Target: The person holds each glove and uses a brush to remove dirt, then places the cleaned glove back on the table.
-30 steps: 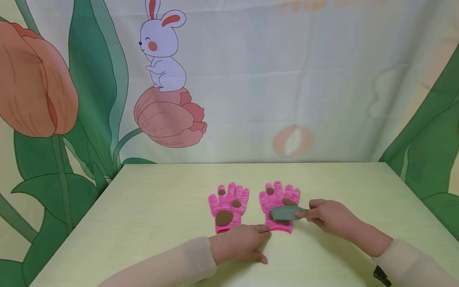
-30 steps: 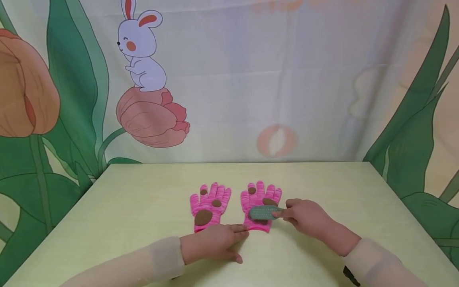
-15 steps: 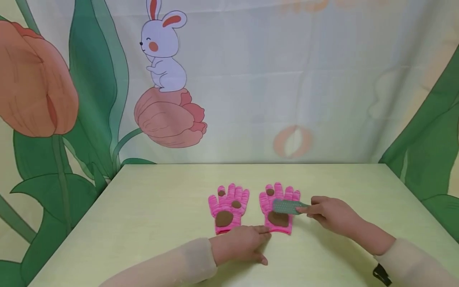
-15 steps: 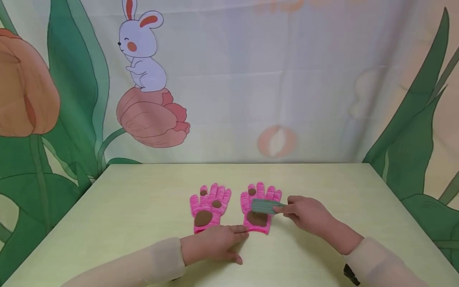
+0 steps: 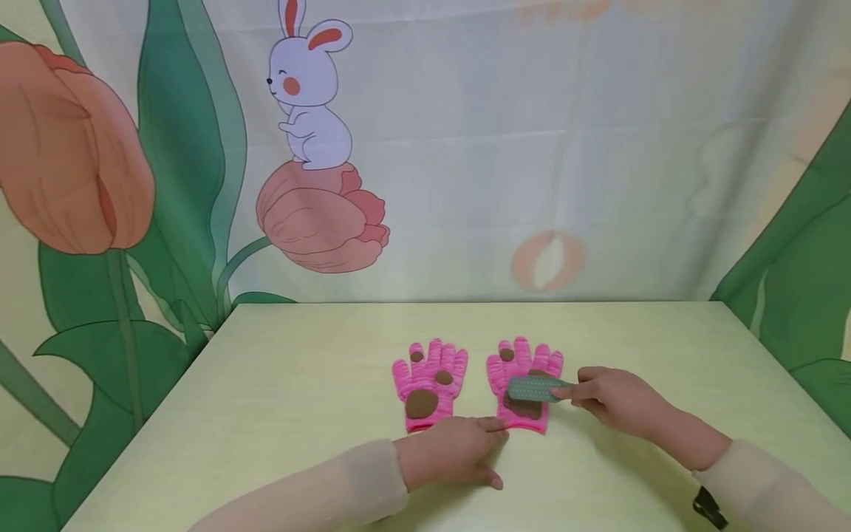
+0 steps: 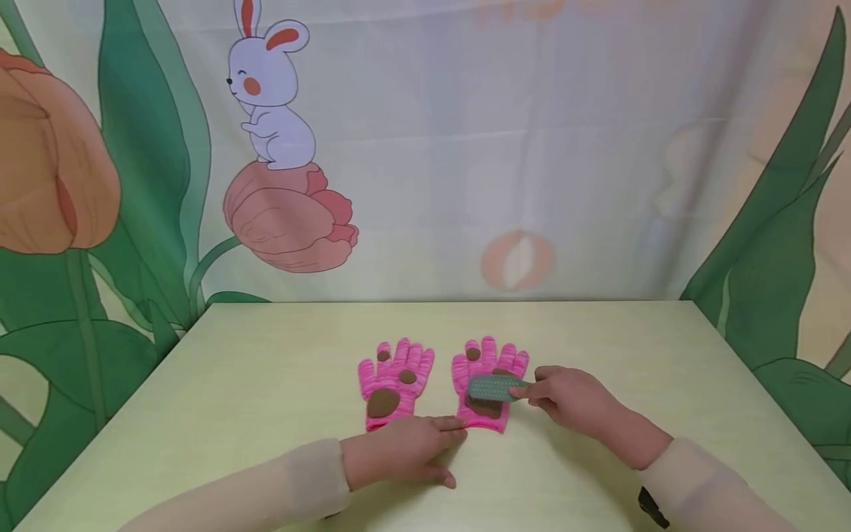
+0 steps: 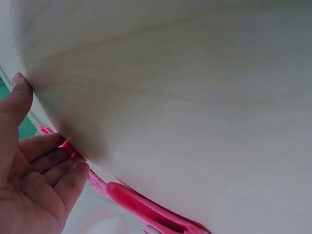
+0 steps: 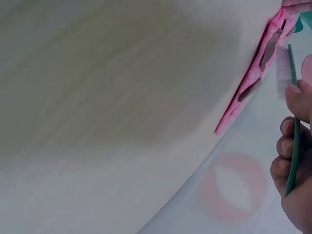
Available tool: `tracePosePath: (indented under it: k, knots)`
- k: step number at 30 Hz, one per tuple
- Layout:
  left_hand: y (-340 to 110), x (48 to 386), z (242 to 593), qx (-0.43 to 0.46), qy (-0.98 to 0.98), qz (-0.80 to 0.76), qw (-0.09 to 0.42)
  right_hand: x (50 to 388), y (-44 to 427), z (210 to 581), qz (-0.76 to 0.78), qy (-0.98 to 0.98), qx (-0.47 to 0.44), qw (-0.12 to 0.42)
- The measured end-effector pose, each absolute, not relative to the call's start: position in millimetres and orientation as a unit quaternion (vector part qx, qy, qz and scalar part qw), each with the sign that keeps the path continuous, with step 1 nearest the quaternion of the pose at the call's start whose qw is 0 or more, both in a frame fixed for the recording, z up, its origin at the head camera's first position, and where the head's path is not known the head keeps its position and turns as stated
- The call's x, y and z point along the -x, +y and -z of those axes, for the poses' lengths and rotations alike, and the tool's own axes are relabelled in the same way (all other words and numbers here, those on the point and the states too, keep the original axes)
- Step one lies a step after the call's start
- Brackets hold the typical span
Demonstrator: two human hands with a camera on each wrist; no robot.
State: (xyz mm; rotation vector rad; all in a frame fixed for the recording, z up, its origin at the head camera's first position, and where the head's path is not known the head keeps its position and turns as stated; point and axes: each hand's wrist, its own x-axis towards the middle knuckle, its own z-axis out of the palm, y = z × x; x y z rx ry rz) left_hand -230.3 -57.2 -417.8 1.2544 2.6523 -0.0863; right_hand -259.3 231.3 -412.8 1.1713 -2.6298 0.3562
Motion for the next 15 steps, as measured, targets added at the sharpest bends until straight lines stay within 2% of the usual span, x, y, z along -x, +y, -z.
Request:
tracePosePath:
  k: [6,11,15]
  knots:
    - [-53,232,418,-0.415,0.903,0.036,0.101,261,227,414,-0.133,-0.896,-0.416,0.076]
    - [-53,231,418,-0.416,0.903,0.029,0.106,260,243,410,-0.114,-0.916,-0.375,0.089]
    - [-55,232,419,-0.415,0.903,0.033,0.101,259,237,406,-0.136,-0.906,-0.385,0.108]
